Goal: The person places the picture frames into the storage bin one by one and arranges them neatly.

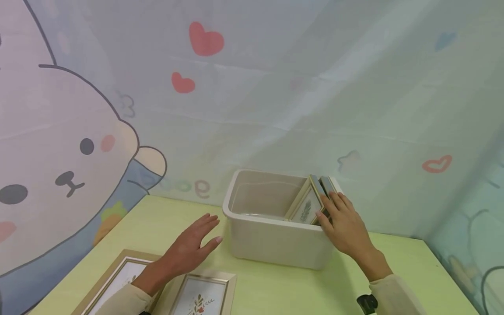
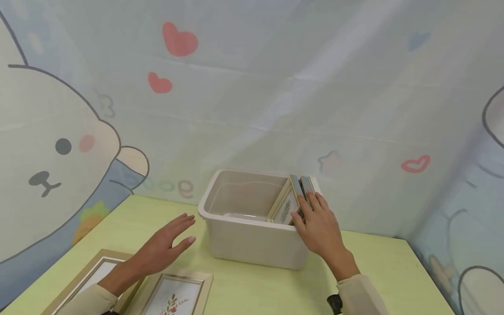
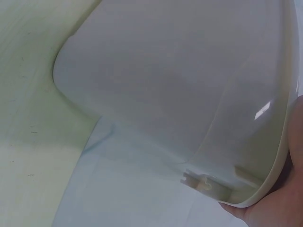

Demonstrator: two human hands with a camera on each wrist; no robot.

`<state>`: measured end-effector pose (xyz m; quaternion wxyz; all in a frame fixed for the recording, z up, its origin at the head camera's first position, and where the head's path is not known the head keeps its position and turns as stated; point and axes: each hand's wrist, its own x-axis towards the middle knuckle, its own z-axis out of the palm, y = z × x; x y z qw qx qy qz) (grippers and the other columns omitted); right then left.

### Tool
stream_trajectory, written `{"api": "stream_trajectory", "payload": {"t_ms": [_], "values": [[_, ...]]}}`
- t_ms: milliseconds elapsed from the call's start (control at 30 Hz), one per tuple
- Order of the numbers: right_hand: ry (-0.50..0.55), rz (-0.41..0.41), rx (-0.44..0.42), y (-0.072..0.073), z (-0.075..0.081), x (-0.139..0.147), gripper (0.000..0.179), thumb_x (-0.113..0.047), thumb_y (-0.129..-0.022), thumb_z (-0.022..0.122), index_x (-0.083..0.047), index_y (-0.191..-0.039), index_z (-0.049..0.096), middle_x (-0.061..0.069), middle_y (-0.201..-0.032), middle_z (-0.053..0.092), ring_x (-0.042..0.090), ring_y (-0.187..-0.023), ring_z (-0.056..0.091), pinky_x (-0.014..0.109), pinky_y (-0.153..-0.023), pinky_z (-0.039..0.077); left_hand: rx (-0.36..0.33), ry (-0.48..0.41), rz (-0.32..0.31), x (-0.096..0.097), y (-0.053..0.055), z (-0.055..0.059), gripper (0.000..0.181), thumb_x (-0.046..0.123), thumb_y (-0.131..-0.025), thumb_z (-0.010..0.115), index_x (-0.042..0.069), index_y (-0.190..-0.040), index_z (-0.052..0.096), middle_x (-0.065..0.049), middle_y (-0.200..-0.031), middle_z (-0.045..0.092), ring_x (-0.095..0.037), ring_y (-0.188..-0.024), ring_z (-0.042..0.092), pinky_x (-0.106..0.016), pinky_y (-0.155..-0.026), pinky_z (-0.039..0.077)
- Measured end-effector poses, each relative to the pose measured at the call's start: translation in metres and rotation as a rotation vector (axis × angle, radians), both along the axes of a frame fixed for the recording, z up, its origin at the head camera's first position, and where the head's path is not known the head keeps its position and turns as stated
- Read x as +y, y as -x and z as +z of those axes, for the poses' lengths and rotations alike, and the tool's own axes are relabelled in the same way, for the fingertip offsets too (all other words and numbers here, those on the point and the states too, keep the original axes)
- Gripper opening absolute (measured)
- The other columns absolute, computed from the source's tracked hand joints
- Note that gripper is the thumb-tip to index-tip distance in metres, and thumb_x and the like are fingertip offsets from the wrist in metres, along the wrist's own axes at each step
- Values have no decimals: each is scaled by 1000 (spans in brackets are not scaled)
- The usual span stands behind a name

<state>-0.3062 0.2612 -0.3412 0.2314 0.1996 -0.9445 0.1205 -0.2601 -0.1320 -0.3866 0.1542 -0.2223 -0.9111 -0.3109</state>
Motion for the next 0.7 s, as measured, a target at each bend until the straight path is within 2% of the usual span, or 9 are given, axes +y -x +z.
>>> {"api": "stream_trajectory", "payload": {"t_ms": [200,367,500,600,700], "values": [[2,0,4,2,-3,0,54,-33,-106,44,0,-148,44,28,-154,40,49,-145,30,63,-114,32,-110,135,-6,-11,-9,-10,45,23,-97,64,-5,-131,60,-24,-141,56,-45,-135,48,-62,-106,40],[11,15,21,2,-7,0,54,-33,-106,43,0,-148,44,28,-153,41,49,-144,31,64,-113,32,-174,231,10,-16,-12,-20,38,14,-90,70,-7,-121,65,-26,-135,59,-47,-126,54,-65,-97,46],[10,44,65,3,-11,2,52,-32,-106,44,1,-147,46,29,-152,42,49,-144,32,63,-114,31,-183,307,-16,-18,-14,-28,30,7,-86,71,-8,-112,69,-24,-124,65,-46,-114,62,-59,-90,52],[-23,44,84,4,-13,5,54,-32,-106,43,2,-148,44,28,-154,41,47,-146,31,62,-116,27,-177,334,-40,-20,-15,-33,24,3,-83,69,-8,-105,70,-20,-110,69,-42,-103,66,-53,-84,55],[-75,36,76,4,-12,10,58,-35,-107,40,3,-151,39,25,-157,37,44,-149,27,61,-118,23,-180,337,-75,-23,-16,-36,4,-2,-81,66,-3,-85,68,-9,-87,67,-24,-78,63,-40,-68,53]]}}
